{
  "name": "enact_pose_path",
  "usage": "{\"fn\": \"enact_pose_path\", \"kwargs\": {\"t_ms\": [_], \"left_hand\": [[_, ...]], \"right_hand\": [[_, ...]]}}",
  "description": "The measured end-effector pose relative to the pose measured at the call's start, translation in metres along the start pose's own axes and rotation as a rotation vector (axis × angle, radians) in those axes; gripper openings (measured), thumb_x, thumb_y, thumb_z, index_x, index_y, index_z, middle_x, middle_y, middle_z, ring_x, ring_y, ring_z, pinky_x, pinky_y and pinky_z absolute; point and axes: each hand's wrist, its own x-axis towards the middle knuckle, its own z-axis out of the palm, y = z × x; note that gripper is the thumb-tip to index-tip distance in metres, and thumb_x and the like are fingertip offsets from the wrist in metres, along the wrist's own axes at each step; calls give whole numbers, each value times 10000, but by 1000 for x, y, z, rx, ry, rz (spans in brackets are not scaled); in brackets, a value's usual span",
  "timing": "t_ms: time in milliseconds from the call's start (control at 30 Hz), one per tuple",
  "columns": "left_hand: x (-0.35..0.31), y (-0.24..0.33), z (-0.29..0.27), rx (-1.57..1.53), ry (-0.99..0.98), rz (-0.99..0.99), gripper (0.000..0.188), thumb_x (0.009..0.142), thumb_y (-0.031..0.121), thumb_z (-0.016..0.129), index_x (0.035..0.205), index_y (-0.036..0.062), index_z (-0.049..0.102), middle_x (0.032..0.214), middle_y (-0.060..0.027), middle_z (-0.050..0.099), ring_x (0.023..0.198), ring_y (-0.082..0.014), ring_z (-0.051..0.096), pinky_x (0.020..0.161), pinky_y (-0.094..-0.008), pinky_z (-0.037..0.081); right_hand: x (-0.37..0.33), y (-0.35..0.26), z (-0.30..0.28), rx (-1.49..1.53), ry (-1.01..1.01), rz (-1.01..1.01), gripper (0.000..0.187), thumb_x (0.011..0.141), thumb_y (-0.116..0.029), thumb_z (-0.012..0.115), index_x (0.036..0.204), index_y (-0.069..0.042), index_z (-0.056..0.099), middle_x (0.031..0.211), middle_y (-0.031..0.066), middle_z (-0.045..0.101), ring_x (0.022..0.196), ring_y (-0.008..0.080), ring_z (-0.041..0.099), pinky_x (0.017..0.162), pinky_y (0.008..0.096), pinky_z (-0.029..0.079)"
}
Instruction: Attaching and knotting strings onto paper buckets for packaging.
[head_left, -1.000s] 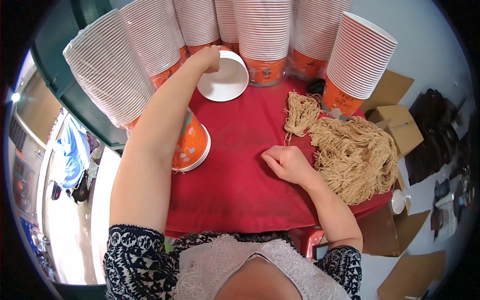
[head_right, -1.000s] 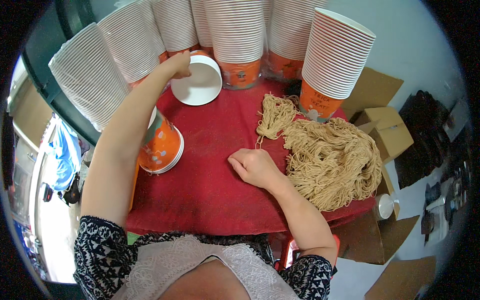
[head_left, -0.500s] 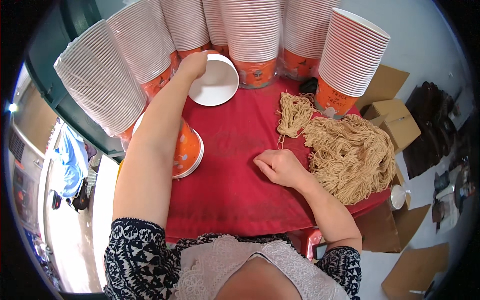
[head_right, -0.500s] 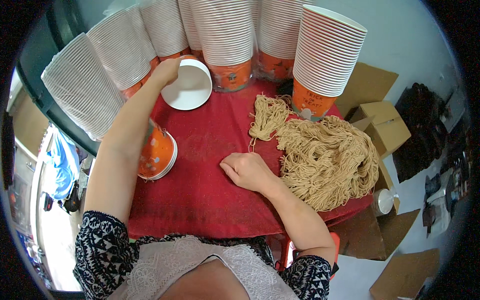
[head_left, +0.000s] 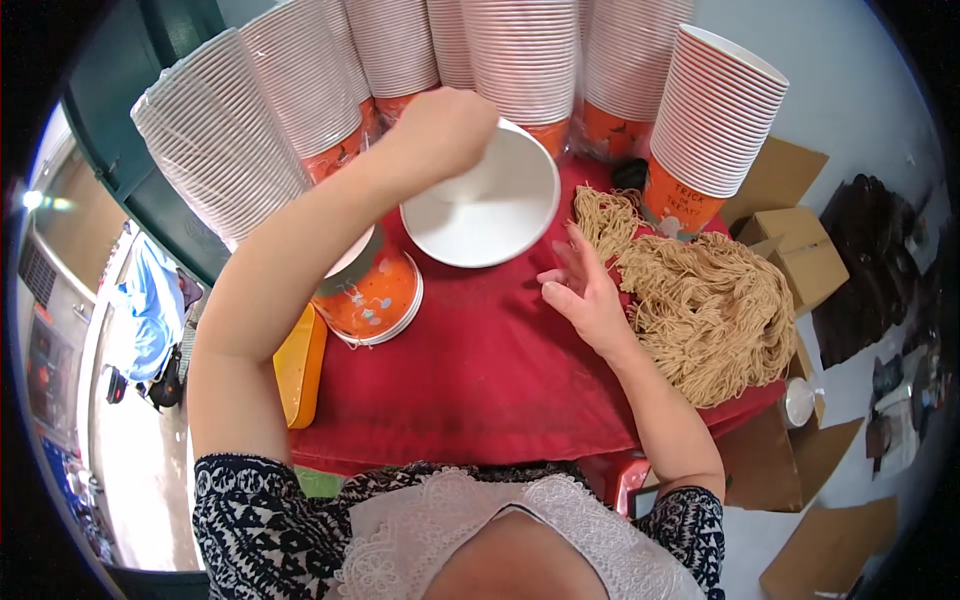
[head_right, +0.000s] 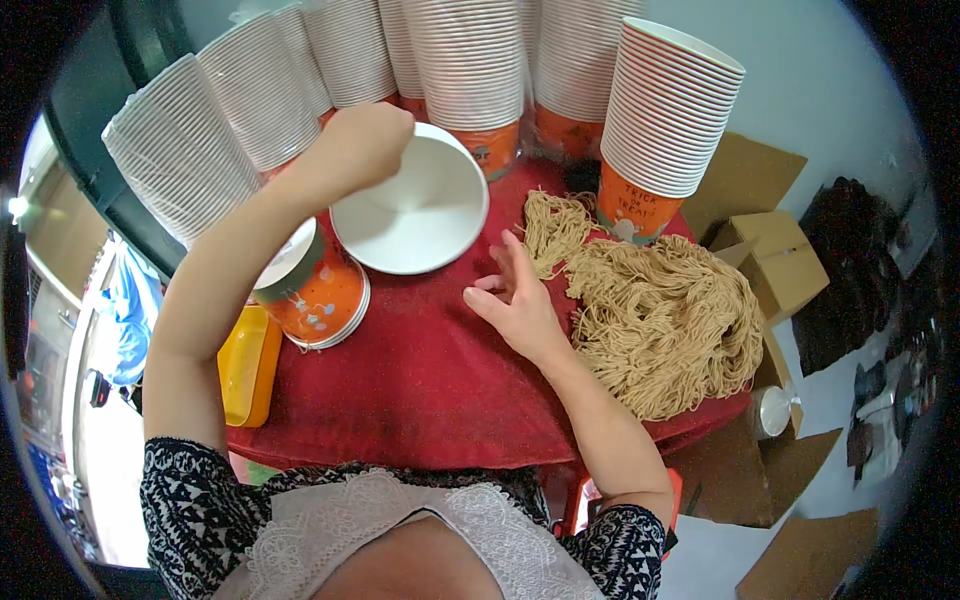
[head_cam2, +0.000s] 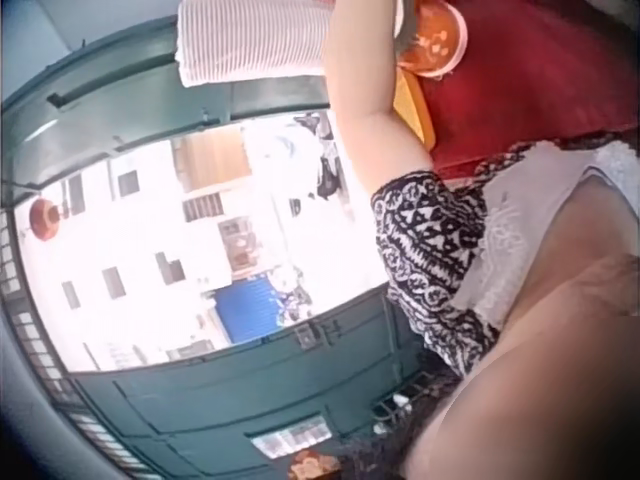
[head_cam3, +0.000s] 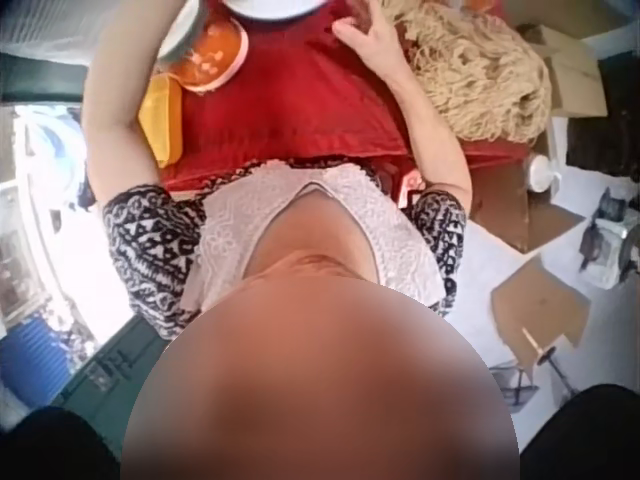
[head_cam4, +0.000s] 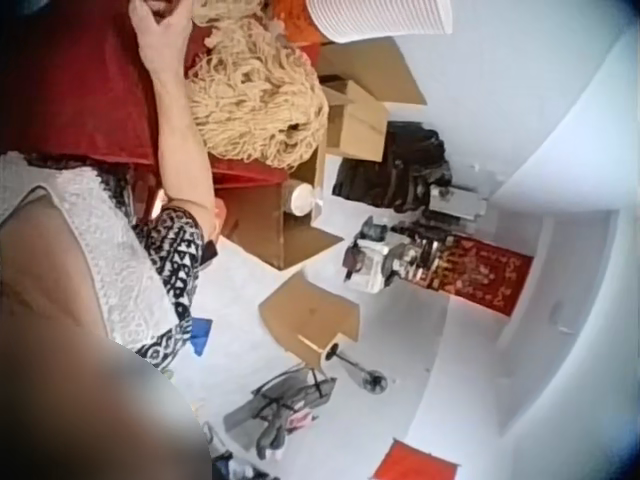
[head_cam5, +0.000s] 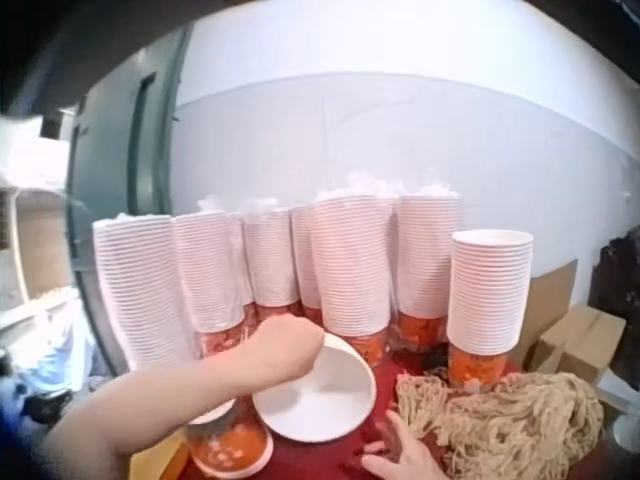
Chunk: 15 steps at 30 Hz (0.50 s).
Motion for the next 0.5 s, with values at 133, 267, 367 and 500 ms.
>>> {"fn": "enact_pose_path", "kwargs": {"t_ms": [133, 267, 367, 500], "left_hand": [[-21, 44, -26, -121, 79, 167, 132, 722, 37, 590, 778, -25, 692, 760, -206, 678, 724, -357, 691, 629, -444, 559], [-28, 68, -35, -104, 151, 345, 121, 705, 46, 610, 774, -40, 659, 760, -205, 656, 692, -339, 678, 605, -412, 552], [-12, 66, -46, -120, 140, 440, 187, 780, 136, 624, 841, -38, 654, 794, -178, 659, 715, -326, 674, 623, -409, 547], [45, 10, -62, -615, 180, 308, 435, 883, 392, 610, 1078, 9, 674, 1009, -212, 693, 898, -303, 685, 775, -426, 542]], "right_hand": [[-1, 3, 1, 276, 84, 82, 800, 848, -181, 711, 1475, 20, 258, 1372, 163, 466, 1088, 181, 555, 936, 335, 475], [-6, 1, 7, 389, 143, 107, 588, 852, -139, 667, 1357, 11, 408, 1256, 108, 540, 1163, 197, 513, 995, 340, 427], [-3, 14, 2, 379, 312, -20, 511, 857, -50, 601, 1333, 12, 427, 1230, 95, 545, 1125, 191, 527, 997, 334, 419], [2, 6, 1, 474, 457, -112, 458, 834, 21, 554, 1283, -21, 478, 1169, 72, 571, 1076, 199, 561, 957, 345, 451]]}}
